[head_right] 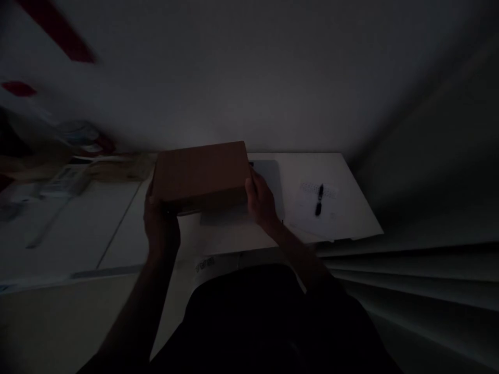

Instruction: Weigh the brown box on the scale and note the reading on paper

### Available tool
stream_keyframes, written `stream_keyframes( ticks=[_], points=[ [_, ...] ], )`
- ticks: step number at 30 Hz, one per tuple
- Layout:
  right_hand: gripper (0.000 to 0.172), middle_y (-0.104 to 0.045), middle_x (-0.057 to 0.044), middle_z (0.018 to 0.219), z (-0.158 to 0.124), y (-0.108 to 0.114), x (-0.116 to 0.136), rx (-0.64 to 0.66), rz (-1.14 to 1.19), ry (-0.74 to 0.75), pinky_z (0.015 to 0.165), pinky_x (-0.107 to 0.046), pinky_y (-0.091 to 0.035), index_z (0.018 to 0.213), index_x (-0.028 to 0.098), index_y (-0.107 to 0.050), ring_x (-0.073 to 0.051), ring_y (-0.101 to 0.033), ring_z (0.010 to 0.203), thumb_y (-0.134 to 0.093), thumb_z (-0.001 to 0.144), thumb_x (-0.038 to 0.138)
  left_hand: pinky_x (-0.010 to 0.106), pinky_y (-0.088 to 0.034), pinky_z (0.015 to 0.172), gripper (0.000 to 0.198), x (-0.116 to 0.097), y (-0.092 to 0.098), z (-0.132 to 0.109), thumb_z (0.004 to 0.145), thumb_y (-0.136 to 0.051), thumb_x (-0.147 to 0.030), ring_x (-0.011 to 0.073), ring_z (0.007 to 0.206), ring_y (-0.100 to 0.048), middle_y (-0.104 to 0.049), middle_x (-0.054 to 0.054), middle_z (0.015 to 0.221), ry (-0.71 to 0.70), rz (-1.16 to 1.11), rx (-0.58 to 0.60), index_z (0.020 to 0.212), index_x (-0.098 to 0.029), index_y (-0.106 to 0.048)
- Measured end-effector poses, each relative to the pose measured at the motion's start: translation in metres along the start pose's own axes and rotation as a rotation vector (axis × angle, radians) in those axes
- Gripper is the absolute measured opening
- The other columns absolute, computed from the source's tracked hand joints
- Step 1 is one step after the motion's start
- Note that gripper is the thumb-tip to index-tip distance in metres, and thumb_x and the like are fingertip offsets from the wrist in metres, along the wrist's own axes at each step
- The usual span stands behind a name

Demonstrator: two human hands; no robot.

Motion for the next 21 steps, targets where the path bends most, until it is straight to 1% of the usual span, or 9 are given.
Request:
stream_keyframes(
  ticks=[5,9,12,15,18,21],
  points=[
    [0.062,-0.053,-0.01,0.14,-0.006,0.026,-0.011,-0.064,-0.032,-0.016,0.113,-0.041,-0.04,0.14,0.021,-0.054,-0.022,-0.05,0.131,-0.031,0.101,0.063,0.03,-0.034,0.114,0.054,-0.001,-0.027,-0.002,0.107,-0.036,-0.043,0.0217,0.139,-0.04,-0.039,0.012,0.153,-0.006,-0.032,0.048,0.151,-0.013,-0.043],
    [0.061,-0.054,-0.009,0.138,-0.011,0.043,-0.017,-0.103,-0.063,-0.05,0.112,-0.04,-0.041,0.138,0.022,-0.057,-0.022,-0.05,0.131,-0.033,0.1,0.064,0.029,-0.036,0.112,0.054,-0.001,-0.043,-0.006,0.107,-0.036,-0.044,0.0209,0.138,-0.041,-0.038,0.01,0.154,0.0,-0.035,0.115,0.153,-0.015,-0.042],
    [0.059,-0.054,-0.009,0.138,-0.015,0.053,-0.02,-0.124,-0.076,-0.062,0.111,-0.038,-0.042,0.136,0.021,-0.057,-0.022,-0.05,0.13,-0.033,0.101,0.062,0.032,-0.033,0.116,0.056,0.0,-0.05,-0.01,0.107,-0.034,-0.048,0.0219,0.141,-0.038,-0.036,0.01,0.155,0.02,0.01,0.155,0.154,-0.017,-0.04],
    [0.058,-0.056,-0.01,0.136,-0.02,0.061,-0.023,-0.14,-0.08,-0.072,0.111,-0.036,-0.041,0.134,0.018,-0.058,-0.021,-0.051,0.129,-0.035,0.101,0.06,0.036,-0.03,0.118,0.056,0.002,-0.056,-0.013,0.107,-0.033,-0.051,0.022,0.142,-0.037,-0.038,0.009,0.154,0.031,0.076,0.167,0.153,-0.02,-0.042],
    [0.06,-0.057,-0.011,0.134,-0.025,0.065,-0.026,-0.137,-0.076,-0.102,0.11,-0.036,-0.042,0.134,0.016,-0.058,-0.022,-0.052,0.129,-0.035,0.101,0.06,0.035,-0.032,0.117,0.056,0.004,-0.06,-0.017,0.105,-0.035,-0.053,0.0213,0.14,-0.04,-0.041,0.008,0.153,0.037,0.068,0.165,0.152,-0.023,-0.044],
    [0.062,-0.055,-0.011,0.137,-0.027,0.068,-0.029,-0.135,-0.079,-0.116,0.111,-0.037,-0.042,0.136,0.018,-0.057,-0.022,-0.049,0.132,-0.033,0.101,0.063,0.033,-0.033,0.116,0.058,0.005,-0.063,-0.019,0.105,-0.036,-0.053,0.021,0.141,-0.039,-0.039,0.009,0.153,0.039,0.037,0.185,0.153,-0.021,-0.041]
  ],
)
Point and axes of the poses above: each hand's wrist, its own z-axis towards the middle knuckle, its own y-axis out of the back of the hand, x = y × z, the point moved 1 cm from there along z, towards the middle knuckle
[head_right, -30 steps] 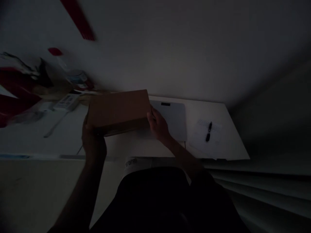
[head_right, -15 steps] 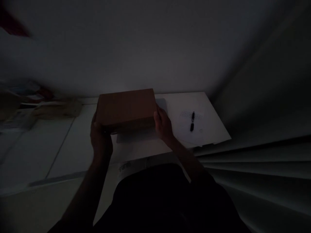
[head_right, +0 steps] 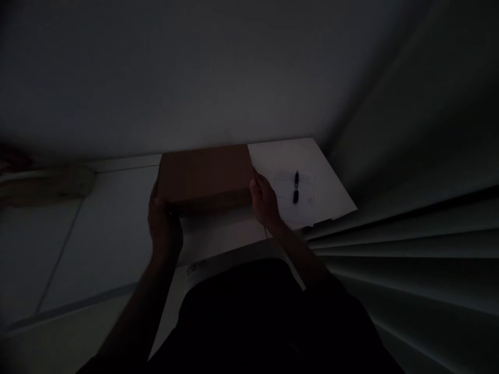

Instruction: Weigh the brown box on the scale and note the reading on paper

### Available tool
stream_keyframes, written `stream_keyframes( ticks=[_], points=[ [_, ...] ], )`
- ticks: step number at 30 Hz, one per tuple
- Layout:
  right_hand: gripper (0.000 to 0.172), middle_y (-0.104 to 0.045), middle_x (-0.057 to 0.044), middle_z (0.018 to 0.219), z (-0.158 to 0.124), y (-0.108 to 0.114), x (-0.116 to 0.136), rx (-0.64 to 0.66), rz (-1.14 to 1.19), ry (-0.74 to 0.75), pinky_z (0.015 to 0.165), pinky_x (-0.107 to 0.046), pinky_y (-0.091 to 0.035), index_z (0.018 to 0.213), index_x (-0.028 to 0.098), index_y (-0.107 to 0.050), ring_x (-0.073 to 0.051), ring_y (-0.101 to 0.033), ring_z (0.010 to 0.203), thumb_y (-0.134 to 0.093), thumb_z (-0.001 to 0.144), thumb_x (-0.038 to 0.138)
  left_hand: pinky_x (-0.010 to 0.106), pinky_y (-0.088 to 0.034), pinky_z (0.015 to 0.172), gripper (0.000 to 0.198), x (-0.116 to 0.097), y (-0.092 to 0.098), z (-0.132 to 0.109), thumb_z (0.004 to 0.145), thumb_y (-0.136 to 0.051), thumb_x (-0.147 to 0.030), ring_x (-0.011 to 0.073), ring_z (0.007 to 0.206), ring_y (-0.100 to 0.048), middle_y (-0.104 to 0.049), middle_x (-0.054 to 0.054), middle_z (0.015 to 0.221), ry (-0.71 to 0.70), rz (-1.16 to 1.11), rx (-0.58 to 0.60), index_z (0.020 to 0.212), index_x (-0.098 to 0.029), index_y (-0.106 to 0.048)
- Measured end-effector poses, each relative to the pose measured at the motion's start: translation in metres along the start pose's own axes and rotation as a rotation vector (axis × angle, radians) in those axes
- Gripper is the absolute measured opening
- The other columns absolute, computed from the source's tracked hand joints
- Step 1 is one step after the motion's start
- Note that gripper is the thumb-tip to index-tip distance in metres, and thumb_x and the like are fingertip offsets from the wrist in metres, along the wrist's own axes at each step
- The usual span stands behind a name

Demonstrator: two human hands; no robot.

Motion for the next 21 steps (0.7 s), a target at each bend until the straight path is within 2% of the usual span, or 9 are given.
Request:
stream_keyframes(
  ticks=[7,12,21],
  points=[
    [0.065,-0.053,-0.012,0.139,0.0,-0.001,-0.001,0.004,-0.017,-0.041,0.111,-0.04,-0.043,0.137,0.018,-0.056,-0.024,-0.051,0.129,-0.033,0.099,0.066,0.032,-0.033,0.115,0.06,-0.004,-0.001,0.001,0.106,-0.033,-0.051,0.0215,0.141,-0.038,-0.039,0.011,0.153,-0.004,0.023,0.015,0.154,-0.015,-0.038],
    [0.064,-0.053,-0.012,0.14,-0.001,-0.001,-0.002,0.015,-0.021,-0.037,0.111,-0.039,-0.043,0.137,0.018,-0.056,-0.023,-0.051,0.13,-0.032,0.1,0.065,0.032,-0.034,0.115,0.055,-0.006,-0.003,0.003,0.107,-0.037,-0.047,0.0204,0.14,-0.04,-0.04,0.008,0.153,0.028,-0.02,0.008,0.153,-0.018,-0.041],
    [0.065,-0.051,-0.011,0.142,-0.001,0.001,-0.001,0.057,-0.055,-0.038,0.113,-0.037,-0.041,0.141,0.019,-0.052,-0.021,-0.048,0.134,-0.03,0.101,0.065,0.032,-0.034,0.115,0.059,0.005,-0.002,0.002,0.106,-0.036,-0.048,0.0221,0.14,-0.039,-0.04,0.011,0.152,-0.036,-0.069,0.009,0.153,-0.012,-0.04]
  ],
)
Point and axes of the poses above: each hand's wrist, its own z-axis towards the middle knuckle, its own y-axis out of the back of the hand, x = y × z, the point moved 1 cm from there along z, towards the middle knuckle
